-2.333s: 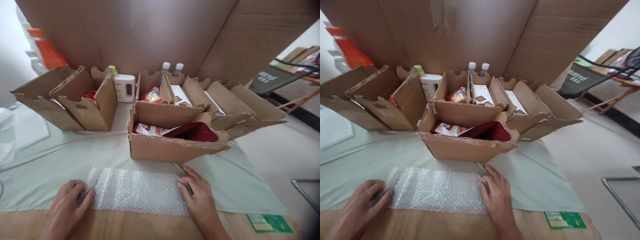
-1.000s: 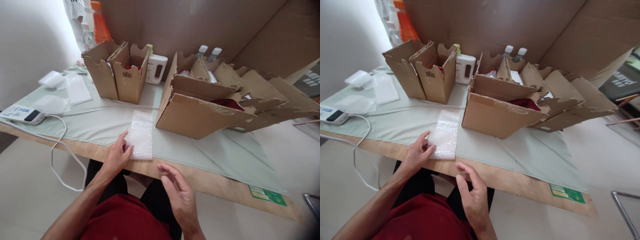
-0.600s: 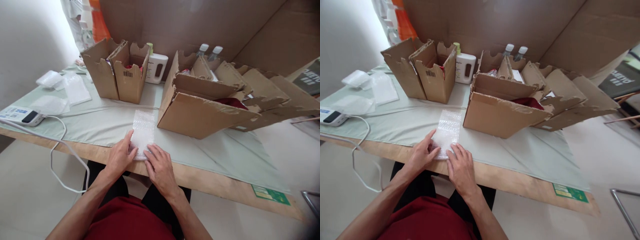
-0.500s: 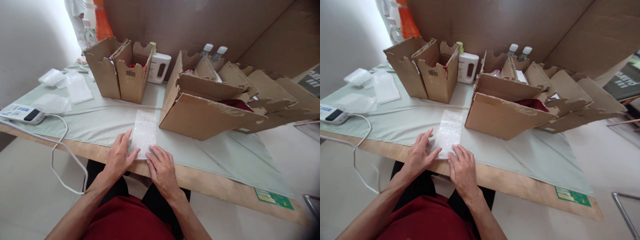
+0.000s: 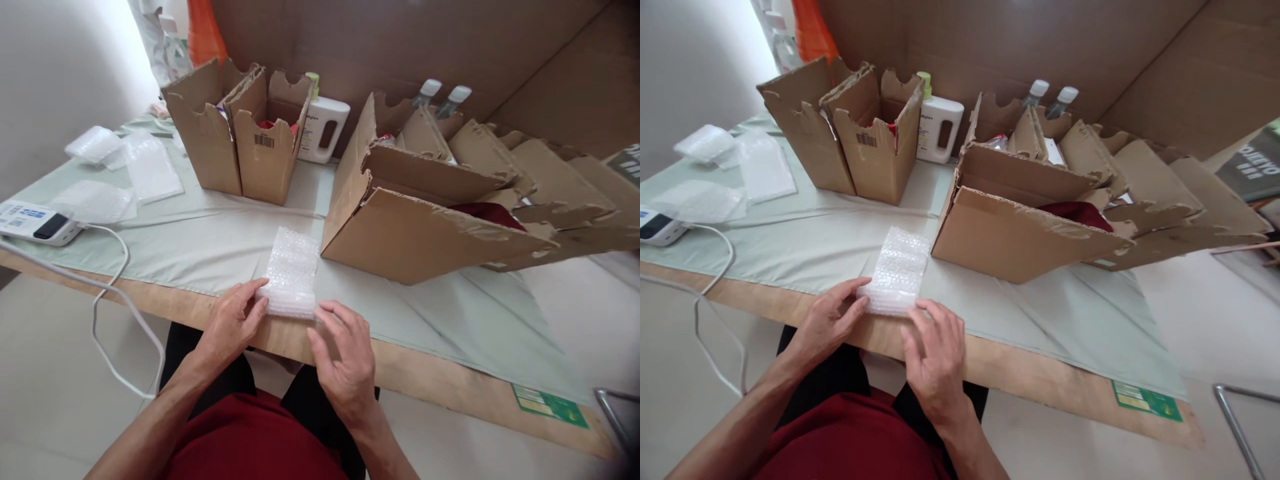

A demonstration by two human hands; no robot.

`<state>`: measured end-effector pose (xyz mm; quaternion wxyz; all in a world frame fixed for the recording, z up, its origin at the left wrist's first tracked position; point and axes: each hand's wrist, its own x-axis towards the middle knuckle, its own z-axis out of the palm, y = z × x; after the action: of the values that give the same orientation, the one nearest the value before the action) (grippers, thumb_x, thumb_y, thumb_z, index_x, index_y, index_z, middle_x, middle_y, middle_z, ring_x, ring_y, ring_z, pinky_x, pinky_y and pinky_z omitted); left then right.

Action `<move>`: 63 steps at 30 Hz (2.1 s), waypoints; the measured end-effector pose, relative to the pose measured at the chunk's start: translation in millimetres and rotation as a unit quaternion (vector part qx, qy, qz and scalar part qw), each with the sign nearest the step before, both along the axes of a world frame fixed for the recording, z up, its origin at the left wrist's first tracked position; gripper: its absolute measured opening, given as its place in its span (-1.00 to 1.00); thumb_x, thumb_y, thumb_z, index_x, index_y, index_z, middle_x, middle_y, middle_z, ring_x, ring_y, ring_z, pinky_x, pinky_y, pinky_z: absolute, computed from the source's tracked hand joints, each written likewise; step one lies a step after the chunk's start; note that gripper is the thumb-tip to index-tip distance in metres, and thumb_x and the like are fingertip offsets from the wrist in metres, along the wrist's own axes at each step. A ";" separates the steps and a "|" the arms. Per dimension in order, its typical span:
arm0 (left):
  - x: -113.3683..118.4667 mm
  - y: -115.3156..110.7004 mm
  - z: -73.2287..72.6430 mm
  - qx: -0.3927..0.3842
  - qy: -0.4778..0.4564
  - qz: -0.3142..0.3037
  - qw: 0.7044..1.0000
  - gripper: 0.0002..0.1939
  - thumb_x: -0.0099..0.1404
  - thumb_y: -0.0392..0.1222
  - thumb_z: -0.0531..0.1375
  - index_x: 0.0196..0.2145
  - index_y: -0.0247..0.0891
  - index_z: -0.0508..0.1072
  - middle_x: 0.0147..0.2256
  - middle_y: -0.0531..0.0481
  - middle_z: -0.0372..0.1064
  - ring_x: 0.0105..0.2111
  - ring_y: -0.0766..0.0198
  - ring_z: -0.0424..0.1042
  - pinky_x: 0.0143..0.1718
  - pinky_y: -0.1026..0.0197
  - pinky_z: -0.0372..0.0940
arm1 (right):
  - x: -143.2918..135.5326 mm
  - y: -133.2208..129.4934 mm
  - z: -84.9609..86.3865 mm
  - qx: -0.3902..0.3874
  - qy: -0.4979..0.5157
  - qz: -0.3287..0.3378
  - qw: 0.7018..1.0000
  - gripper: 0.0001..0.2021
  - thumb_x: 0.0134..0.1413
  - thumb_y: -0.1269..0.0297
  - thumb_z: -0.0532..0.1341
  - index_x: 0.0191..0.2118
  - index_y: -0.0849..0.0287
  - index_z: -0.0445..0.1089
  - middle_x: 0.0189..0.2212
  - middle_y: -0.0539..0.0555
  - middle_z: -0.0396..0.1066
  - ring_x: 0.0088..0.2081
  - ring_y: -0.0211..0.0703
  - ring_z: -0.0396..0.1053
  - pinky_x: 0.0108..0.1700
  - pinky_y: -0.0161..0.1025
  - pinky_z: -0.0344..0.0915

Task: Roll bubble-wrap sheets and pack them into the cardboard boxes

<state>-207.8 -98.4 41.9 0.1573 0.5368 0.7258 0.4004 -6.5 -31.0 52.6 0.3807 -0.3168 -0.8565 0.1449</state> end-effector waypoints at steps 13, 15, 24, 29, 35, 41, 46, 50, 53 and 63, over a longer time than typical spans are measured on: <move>12.0 -20.8 9.5 0.109 0.156 -0.093 0.977 -0.68 0.44 -0.30 0.15 0.13 -0.20 0.37 0.00 -0.15 0.45 0.03 0.07 0.41 0.08 -0.03 0.33 | 0.0 16.5 4.0 -0.125 -0.066 0.086 0.986 -0.81 0.35 0.39 0.20 0.00 0.10 0.47 -0.17 0.06 0.61 -0.10 -0.04 0.49 -0.01 -0.05 0.37; 12.4 -14.8 7.0 0.091 0.150 -0.093 0.980 -0.71 0.46 -0.35 0.10 0.10 -0.22 0.38 -0.16 -0.08 0.50 -0.14 0.14 0.45 -0.06 0.04 0.35 | 3.6 15.1 3.9 -0.121 -0.072 0.058 0.988 -0.79 0.36 0.35 0.20 0.05 0.10 0.45 -0.11 0.10 0.59 -0.07 -0.01 0.49 -0.01 -0.03 0.38; 6.9 13.4 -3.8 0.037 0.070 0.033 0.996 -0.67 0.43 -0.06 0.18 0.06 -0.23 0.48 -0.13 -0.14 0.49 -0.20 0.07 0.49 -0.11 -0.01 0.39 | -2.3 15.9 -6.2 -0.035 -0.124 0.053 0.990 -0.73 0.31 0.43 0.21 0.08 0.12 0.44 0.09 0.16 0.51 0.12 0.11 0.41 0.12 0.06 0.27; 36.4 -29.0 13.4 -0.024 -0.347 0.083 0.934 -0.51 0.34 0.05 0.29 0.16 -0.16 0.44 0.02 -0.15 0.50 -0.02 0.06 0.52 0.03 0.00 0.43 | -2.3 14.3 -3.2 -0.146 -0.021 0.022 0.989 -0.75 0.35 0.34 0.21 0.09 0.13 0.44 -0.10 0.10 0.60 -0.09 -0.02 0.48 0.01 -0.08 0.34; 63.3 -22.3 21.6 -0.005 -0.679 0.046 0.733 -0.35 0.19 -0.10 0.44 0.20 -0.22 0.42 0.13 -0.21 0.47 0.16 -0.05 0.44 0.16 -0.01 0.37 | 5.2 -12.0 15.4 -0.271 -0.018 0.055 0.961 -0.78 0.40 0.30 0.11 0.02 0.10 0.46 -0.15 0.07 0.59 -0.15 -0.08 0.48 -0.08 -0.15 0.37; 60.2 -25.0 19.9 0.000 -0.654 0.053 0.755 -0.26 0.23 -0.11 0.40 0.31 -0.13 0.30 0.08 -0.16 0.52 0.08 0.01 0.51 0.04 0.09 0.44 | 24.1 -9.0 22.8 -0.256 0.005 0.029 0.966 -0.81 0.29 0.14 0.23 -0.11 0.07 0.51 -0.02 0.13 0.51 0.02 0.05 0.44 0.10 0.01 0.31; 64.8 -34.7 12.5 -0.072 -0.427 -0.027 0.901 -0.37 0.30 -0.14 0.32 0.30 -0.02 0.35 0.18 -0.11 0.47 0.13 -0.01 0.49 0.16 0.04 0.40 | 39.5 4.6 31.7 -0.425 0.034 0.085 0.901 -0.26 0.05 -0.03 0.42 0.32 0.05 0.29 0.26 0.18 0.35 0.18 0.09 0.39 0.22 -0.02 0.32; 76.2 -28.5 3.2 -0.038 -0.243 -0.082 0.966 -0.41 0.37 -0.16 0.23 0.33 0.03 0.31 0.26 -0.12 0.39 0.22 -0.07 0.43 0.20 -0.09 0.38 | 41.8 5.1 38.2 -0.444 -0.022 0.062 0.894 -0.47 -0.02 0.30 0.43 0.13 0.02 0.47 -0.02 0.05 0.57 0.00 -0.01 0.48 0.11 -0.12 0.36; 77.4 -12.1 12.7 0.008 -0.150 -0.140 0.979 -0.31 0.35 -0.11 0.27 0.38 0.11 0.18 0.19 -0.14 0.45 0.09 -0.05 0.53 0.06 -0.10 0.50 | 53.5 7.5 40.1 -0.409 -0.013 0.034 0.912 -0.84 0.06 0.43 0.27 -0.22 0.10 0.51 -0.37 -0.04 0.53 -0.30 -0.16 0.45 -0.19 -0.28 0.38; 78.9 130.3 102.3 0.263 0.138 -0.031 0.954 -0.43 0.36 -0.31 0.21 0.29 -0.16 0.25 0.41 -0.32 -0.01 0.40 -0.16 0.08 0.32 -0.26 0.18 | 115.9 43.5 76.7 -0.307 -0.101 0.062 0.944 -0.85 0.01 0.42 0.36 -0.31 0.04 0.43 -0.39 -0.09 0.56 -0.36 -0.18 0.52 -0.29 -0.32 0.40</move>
<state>-128.8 31.9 144.2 -0.0794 0.6314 0.5924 0.4941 109.4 12.6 129.3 0.1672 -0.3772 -0.8225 0.3914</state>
